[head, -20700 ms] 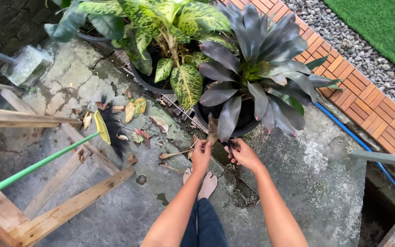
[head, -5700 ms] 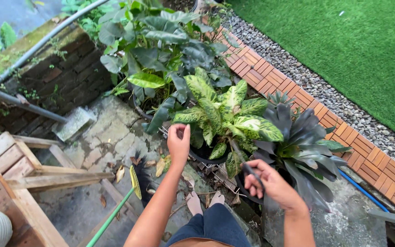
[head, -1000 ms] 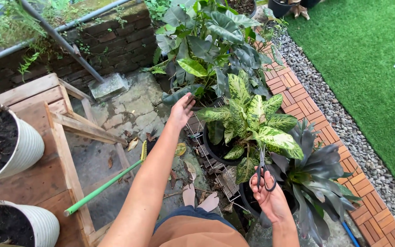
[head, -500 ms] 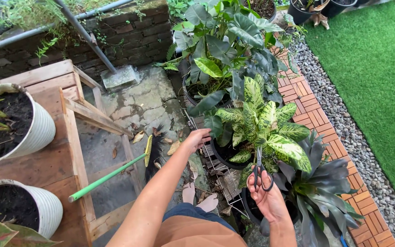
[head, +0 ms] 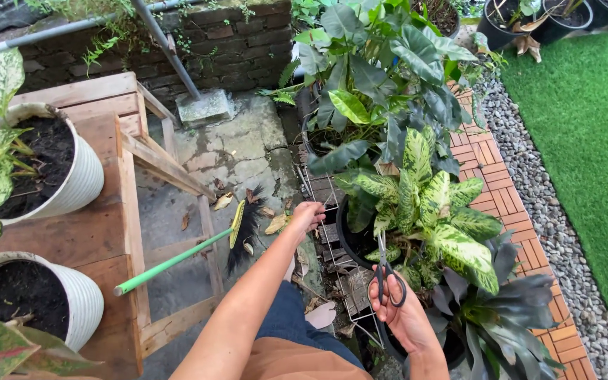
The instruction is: Trimming or pruning leaves from potted plants in an outdoor garden.
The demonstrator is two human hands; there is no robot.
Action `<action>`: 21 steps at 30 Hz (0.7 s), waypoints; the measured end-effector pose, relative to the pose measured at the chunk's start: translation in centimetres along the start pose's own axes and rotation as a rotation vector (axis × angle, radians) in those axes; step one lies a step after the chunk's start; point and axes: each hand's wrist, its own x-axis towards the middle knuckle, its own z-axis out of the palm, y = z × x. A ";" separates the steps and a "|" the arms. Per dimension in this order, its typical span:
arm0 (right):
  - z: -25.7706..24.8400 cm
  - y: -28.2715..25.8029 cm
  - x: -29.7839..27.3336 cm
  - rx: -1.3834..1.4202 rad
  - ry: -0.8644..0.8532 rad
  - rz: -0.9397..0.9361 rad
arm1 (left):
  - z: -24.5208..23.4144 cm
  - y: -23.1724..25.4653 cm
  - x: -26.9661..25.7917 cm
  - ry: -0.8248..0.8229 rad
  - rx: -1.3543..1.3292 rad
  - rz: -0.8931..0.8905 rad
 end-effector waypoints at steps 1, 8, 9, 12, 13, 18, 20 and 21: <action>0.5 -0.5 0.5 -0.001 -0.001 0.001 | -0.4 0.2 1.1 0.001 -0.002 0.001; 3.9 -3.4 3.8 -0.091 0.029 -0.032 | -0.7 5.5 6.6 0.143 -0.142 0.158; 4.5 -3.9 4.7 -0.106 0.064 -0.023 | -0.5 6.7 7.4 0.131 -0.175 0.197; 5.5 -4.2 8.6 -0.059 0.058 -0.038 | 0.3 10.0 8.7 0.087 -0.096 0.252; 6.3 -4.6 10.3 -0.060 0.054 -0.035 | 0.5 10.7 9.7 0.092 -0.098 0.252; 9.8 -6.5 18.6 -0.063 0.044 -0.066 | 0.9 15.0 12.0 -0.052 -0.042 0.316; 11.5 -8.2 21.3 -0.066 0.052 -0.080 | 0.6 16.8 12.6 -0.051 -0.017 0.303; 12.2 -8.9 22.4 -0.069 0.057 -0.093 | 0.5 17.5 12.8 -0.048 0.009 0.291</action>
